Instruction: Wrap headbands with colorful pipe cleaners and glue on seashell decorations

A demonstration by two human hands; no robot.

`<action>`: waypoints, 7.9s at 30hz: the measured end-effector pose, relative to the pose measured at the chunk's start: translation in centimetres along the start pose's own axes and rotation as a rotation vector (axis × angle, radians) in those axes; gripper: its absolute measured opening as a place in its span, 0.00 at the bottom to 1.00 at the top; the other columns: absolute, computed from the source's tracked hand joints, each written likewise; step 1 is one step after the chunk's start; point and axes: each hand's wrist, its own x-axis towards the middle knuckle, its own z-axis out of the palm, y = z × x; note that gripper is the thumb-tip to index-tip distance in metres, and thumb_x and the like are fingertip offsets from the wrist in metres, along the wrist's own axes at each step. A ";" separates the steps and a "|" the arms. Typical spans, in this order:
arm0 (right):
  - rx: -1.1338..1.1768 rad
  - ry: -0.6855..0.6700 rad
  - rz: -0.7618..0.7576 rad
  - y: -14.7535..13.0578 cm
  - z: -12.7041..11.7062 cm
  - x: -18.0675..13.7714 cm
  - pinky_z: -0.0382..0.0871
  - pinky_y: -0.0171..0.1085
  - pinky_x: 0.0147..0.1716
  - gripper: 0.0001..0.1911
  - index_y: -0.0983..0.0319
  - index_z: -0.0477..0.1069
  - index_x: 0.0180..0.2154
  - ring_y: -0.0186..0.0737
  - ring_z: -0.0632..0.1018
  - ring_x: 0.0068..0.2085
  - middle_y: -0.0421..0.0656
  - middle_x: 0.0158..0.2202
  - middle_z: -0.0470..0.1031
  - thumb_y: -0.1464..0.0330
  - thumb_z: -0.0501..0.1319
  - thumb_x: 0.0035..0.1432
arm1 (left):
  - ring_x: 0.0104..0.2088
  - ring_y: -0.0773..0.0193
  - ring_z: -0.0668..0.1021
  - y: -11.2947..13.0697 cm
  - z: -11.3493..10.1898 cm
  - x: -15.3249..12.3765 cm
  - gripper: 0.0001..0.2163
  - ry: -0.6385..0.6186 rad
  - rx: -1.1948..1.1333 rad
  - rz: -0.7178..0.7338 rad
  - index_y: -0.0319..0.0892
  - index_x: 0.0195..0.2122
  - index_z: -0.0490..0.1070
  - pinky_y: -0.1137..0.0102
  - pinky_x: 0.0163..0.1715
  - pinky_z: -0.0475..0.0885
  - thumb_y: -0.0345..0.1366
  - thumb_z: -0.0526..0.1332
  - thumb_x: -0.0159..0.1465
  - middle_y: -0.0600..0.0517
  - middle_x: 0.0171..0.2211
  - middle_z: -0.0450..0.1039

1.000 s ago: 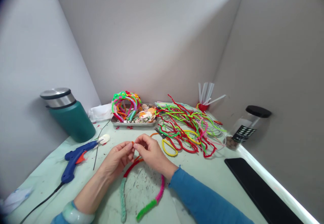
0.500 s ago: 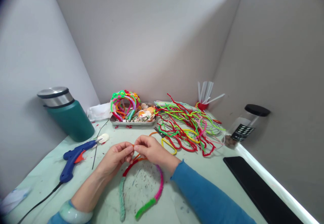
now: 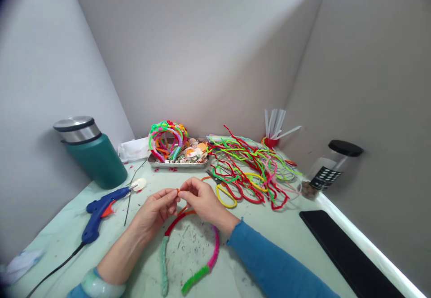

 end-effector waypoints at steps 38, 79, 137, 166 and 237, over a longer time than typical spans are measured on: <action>-0.462 0.215 -0.291 -0.7 0.7 -0.8 0.61 0.34 0.31 0.05 0.61 0.68 0.28 0.35 0.69 0.31 0.40 0.28 0.69 0.69 0.57 0.56 | 0.16 0.74 0.68 -0.1 0.4 0.0 0.11 0.088 0.094 0.045 0.36 0.28 0.75 0.75 0.19 0.68 0.38 0.69 0.47 0.54 0.21 0.70; -0.389 0.073 -0.217 -1.1 -0.5 -0.5 0.60 0.31 0.28 0.05 0.63 0.67 0.29 0.32 0.68 0.28 0.38 0.27 0.68 0.67 0.59 0.55 | 0.16 0.76 0.65 -0.1 0.1 -0.2 0.07 -0.058 0.023 -0.035 0.35 0.27 0.71 0.76 0.19 0.67 0.34 0.65 0.54 0.57 0.17 0.65; -0.710 0.290 -0.562 0.8 0.3 -1.1 0.67 0.38 0.36 0.08 0.62 0.70 0.39 0.39 0.73 0.36 0.47 0.36 0.72 0.71 0.55 0.58 | 0.16 0.75 0.65 -0.2 0.7 -0.2 0.07 0.072 -0.046 -0.001 0.35 0.25 0.75 0.76 0.17 0.65 0.35 0.67 0.51 0.54 0.19 0.71; -0.679 0.152 -0.480 0.7 0.3 -0.9 0.66 0.34 0.35 0.09 0.62 0.73 0.34 0.35 0.73 0.34 0.43 0.32 0.73 0.75 0.55 0.58 | 0.16 0.72 0.67 0.0 0.4 0.0 0.11 0.149 0.407 0.126 0.37 0.21 0.77 0.76 0.18 0.61 0.42 0.66 0.49 0.52 0.16 0.71; -0.071 -0.365 0.352 -3.4 -4.6 -0.2 0.58 0.27 0.19 0.02 0.64 0.65 0.22 0.27 0.64 0.19 0.34 0.17 0.64 0.71 0.57 0.42 | 0.31 0.65 0.75 0.2 1.8 -1.6 0.09 -0.139 0.919 0.442 0.41 0.37 0.71 0.73 0.31 0.69 0.39 0.60 0.58 0.51 0.33 0.75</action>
